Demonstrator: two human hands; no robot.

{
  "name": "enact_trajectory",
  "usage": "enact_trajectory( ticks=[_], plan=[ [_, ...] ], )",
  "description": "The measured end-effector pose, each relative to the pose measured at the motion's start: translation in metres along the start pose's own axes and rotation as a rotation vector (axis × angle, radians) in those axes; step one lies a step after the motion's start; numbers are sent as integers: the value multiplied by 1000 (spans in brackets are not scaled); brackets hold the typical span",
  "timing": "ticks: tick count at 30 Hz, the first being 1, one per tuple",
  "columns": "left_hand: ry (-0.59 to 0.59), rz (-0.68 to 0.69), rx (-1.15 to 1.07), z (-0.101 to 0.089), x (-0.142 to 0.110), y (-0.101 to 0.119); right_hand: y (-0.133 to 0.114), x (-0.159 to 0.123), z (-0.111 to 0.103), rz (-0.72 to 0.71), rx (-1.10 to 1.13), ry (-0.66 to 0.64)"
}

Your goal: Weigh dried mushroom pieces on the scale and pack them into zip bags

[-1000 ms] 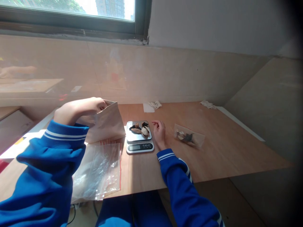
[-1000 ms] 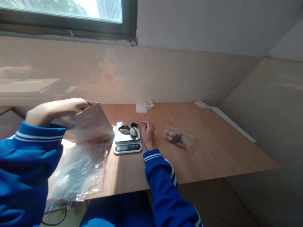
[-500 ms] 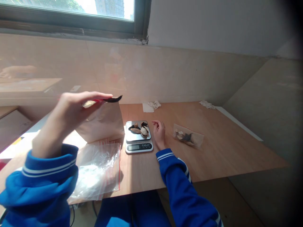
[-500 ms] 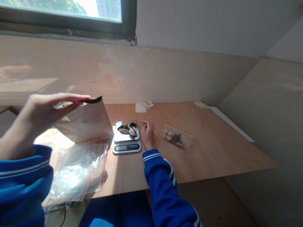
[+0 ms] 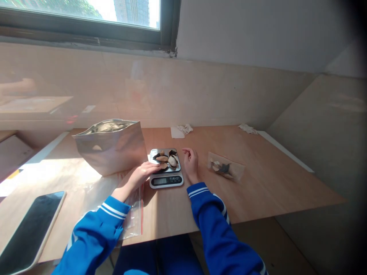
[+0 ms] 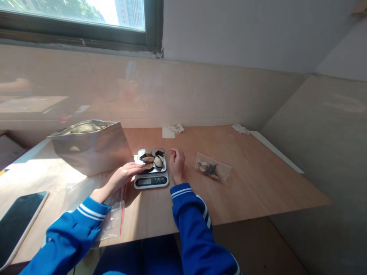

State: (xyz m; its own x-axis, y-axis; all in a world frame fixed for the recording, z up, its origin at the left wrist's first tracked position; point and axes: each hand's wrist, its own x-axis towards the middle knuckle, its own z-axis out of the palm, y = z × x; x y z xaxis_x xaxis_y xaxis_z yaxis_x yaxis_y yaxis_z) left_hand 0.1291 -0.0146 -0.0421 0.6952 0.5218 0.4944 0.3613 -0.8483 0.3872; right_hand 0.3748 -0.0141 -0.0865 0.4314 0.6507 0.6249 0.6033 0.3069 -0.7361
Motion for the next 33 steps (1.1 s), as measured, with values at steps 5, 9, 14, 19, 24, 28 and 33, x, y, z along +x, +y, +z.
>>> enact_trajectory(
  ticks=[5, 9, 14, 19, 24, 28, 33],
  plan=[
    [-55, 27, 30, -2, 2, -3, 0, 0, 0, -5, -2, 5],
    [-49, 22, 29, -21, 4, 12, -1, 0, -1, -6, 0, 1],
    [-81, -104, 71, -70, 13, 47, -2, -1, -2, -9, -3, -2],
    [-173, -378, 174, -113, 12, 79, -3, -1, -2, -2, -7, -4],
    [-333, -741, 268, -113, -29, 83, -3, -2, -3, -7, -6, -4],
    [-457, -856, 146, -96, -68, 79, -4, -3, -4, -14, -10, -17],
    [-444, -851, 85, -79, -88, 69, -4, -3, -5, -6, -26, -27]
  ],
)
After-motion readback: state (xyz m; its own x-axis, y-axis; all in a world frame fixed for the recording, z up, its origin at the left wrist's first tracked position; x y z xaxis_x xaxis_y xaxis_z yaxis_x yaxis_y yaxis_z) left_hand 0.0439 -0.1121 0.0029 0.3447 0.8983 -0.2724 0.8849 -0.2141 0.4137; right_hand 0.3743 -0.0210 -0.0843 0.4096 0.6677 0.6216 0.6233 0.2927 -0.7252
